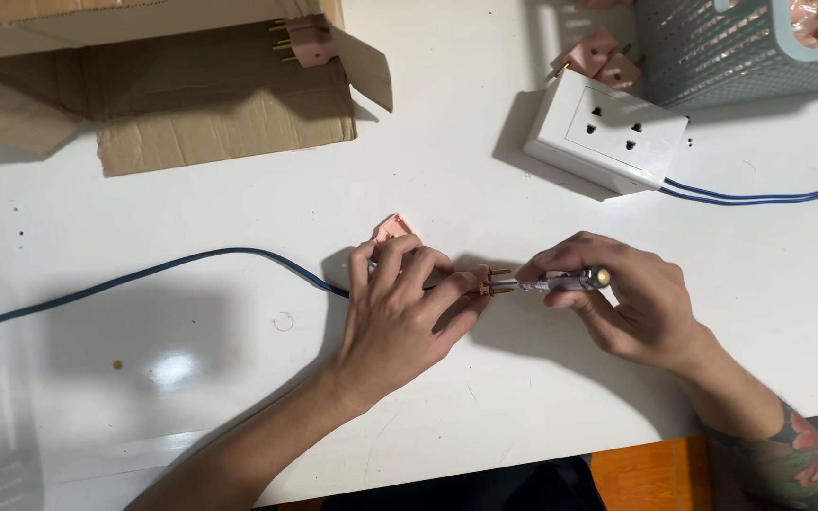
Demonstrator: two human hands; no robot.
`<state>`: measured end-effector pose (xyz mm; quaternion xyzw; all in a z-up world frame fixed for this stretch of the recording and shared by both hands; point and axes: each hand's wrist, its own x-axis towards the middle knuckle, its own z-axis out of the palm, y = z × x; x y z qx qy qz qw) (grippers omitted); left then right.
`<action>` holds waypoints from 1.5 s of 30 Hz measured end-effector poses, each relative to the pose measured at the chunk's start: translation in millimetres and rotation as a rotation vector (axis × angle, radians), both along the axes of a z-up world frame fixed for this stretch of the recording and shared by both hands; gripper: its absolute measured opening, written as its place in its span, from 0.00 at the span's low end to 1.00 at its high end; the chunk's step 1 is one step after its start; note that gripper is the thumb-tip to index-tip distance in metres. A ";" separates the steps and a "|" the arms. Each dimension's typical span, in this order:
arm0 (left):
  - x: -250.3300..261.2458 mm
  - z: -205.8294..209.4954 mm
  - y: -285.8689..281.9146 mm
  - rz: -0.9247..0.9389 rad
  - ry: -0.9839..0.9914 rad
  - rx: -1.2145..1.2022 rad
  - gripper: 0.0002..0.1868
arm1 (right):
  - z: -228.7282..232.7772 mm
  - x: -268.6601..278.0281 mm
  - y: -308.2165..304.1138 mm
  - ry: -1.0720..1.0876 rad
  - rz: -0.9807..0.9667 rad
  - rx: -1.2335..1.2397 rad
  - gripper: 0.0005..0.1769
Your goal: The person assembles electrical plugs at a desk using a screwdriver to secure the internal components and wires before snapping the outer casing pieces together.
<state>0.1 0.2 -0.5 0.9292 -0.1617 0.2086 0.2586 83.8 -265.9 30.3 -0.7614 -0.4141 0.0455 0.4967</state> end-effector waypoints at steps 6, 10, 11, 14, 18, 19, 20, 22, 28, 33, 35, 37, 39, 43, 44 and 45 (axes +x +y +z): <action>-0.7 -2.0 -1.5 0.019 0.044 -0.038 0.10 | -2.5 -3.3 1.3 -0.322 0.084 0.005 0.37; 0.7 2.3 -0.9 0.030 0.023 -0.035 0.10 | 14.4 -2.5 14.0 -0.348 0.100 -0.045 0.26; 1.0 2.2 -1.1 0.031 0.013 -0.034 0.09 | 14.2 -3.0 11.5 -0.330 0.097 -0.054 0.16; 1.6 3.1 -0.4 0.034 -0.008 -0.044 0.08 | 22.6 -5.8 18.7 -0.317 0.081 -0.058 0.16; 0.3 3.8 -0.2 0.020 -0.013 -0.113 0.07 | 7.7 -1.4 12.0 -0.427 0.068 0.024 0.17; -0.5 0.9 -0.4 0.035 -0.014 -0.121 0.07 | 9.0 -1.5 15.1 -0.426 0.084 0.019 0.17; -1.3 -1.8 -0.3 0.012 -0.004 -0.147 0.08 | 10.5 -1.8 18.7 -0.418 0.058 0.022 0.11; -1.4 -5.3 1.4 0.007 -0.004 -0.178 0.09 | 11.5 -3.2 21.0 -0.418 0.053 0.024 0.09; -3.6 -14.2 -1.2 0.049 -0.050 -0.186 0.11 | -1.8 -2.0 11.3 -0.488 0.071 0.068 0.16; -4.8 -28.6 -8.3 0.035 -0.115 -0.226 0.07 | -9.8 -4.6 11.8 -0.437 -0.173 0.151 0.19; -2.9 -32.9 -11.5 0.046 -0.110 -0.265 0.05 | -15.7 -0.6 -2.7 -0.464 -0.118 0.166 0.12; -4.8 -36.9 -11.5 0.061 -0.102 -0.293 0.05 | -19.9 1.9 -8.4 -0.480 -0.062 0.196 0.14; -3.4 -38.0 -12.7 0.053 -0.145 -0.171 0.09 | -18.8 -0.2 -11.8 -0.452 -0.115 0.217 0.08; -3.7 -38.3 -14.0 0.063 -0.126 -0.155 0.09 | -12.5 -4.6 6.4 -0.416 -0.139 0.228 0.07; -3.3 -39.4 -15.2 0.040 -0.115 -0.212 0.11 | -11.1 -2.5 5.1 -0.427 -0.111 0.190 0.09; -5.2 -40.9 -15.7 0.016 -0.098 -0.266 0.14 | -11.5 -2.8 4.1 -0.431 -0.087 0.154 0.12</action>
